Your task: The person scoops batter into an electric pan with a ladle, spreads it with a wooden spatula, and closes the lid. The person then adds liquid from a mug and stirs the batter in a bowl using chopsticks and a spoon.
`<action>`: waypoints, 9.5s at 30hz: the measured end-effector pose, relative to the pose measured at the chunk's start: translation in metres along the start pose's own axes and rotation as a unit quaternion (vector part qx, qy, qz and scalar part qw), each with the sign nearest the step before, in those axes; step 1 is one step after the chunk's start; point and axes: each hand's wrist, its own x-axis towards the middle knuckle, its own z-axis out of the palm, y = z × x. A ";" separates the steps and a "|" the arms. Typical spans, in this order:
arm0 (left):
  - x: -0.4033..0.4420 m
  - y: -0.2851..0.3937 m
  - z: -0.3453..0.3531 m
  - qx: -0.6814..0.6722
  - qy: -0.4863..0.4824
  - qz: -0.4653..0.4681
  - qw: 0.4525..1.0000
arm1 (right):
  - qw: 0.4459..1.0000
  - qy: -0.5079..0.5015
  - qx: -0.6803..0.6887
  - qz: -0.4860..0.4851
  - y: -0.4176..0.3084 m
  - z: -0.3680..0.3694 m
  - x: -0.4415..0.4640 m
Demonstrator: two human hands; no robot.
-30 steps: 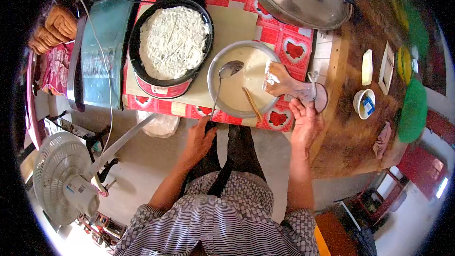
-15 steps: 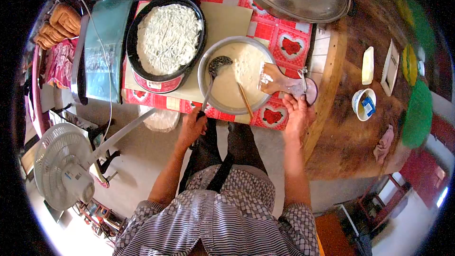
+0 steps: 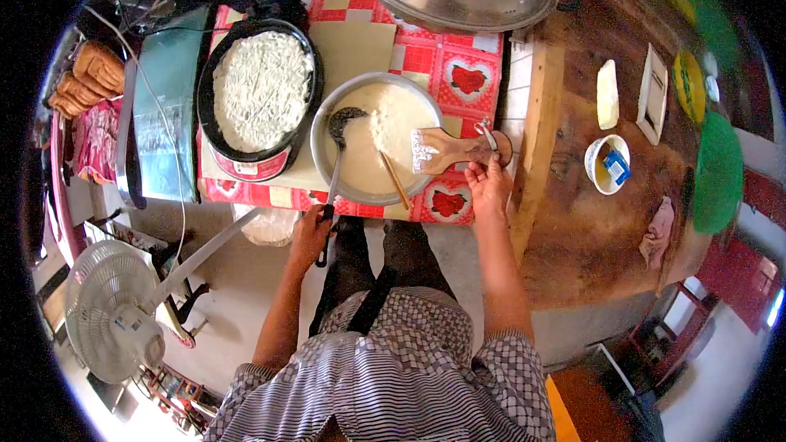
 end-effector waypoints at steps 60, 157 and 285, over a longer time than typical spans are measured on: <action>0.077 -0.024 0.046 -0.051 0.216 -0.014 0.975 | 0.990 -0.112 -0.054 0.070 0.007 0.057 0.043; -0.032 0.076 0.026 -0.648 -0.161 -0.208 0.715 | 0.608 -0.180 -0.687 -0.356 -0.032 0.007 -0.041; -0.398 -0.086 -0.033 -0.008 0.441 -0.064 0.895 | 0.260 -0.669 -0.620 -0.318 0.268 -0.103 -0.263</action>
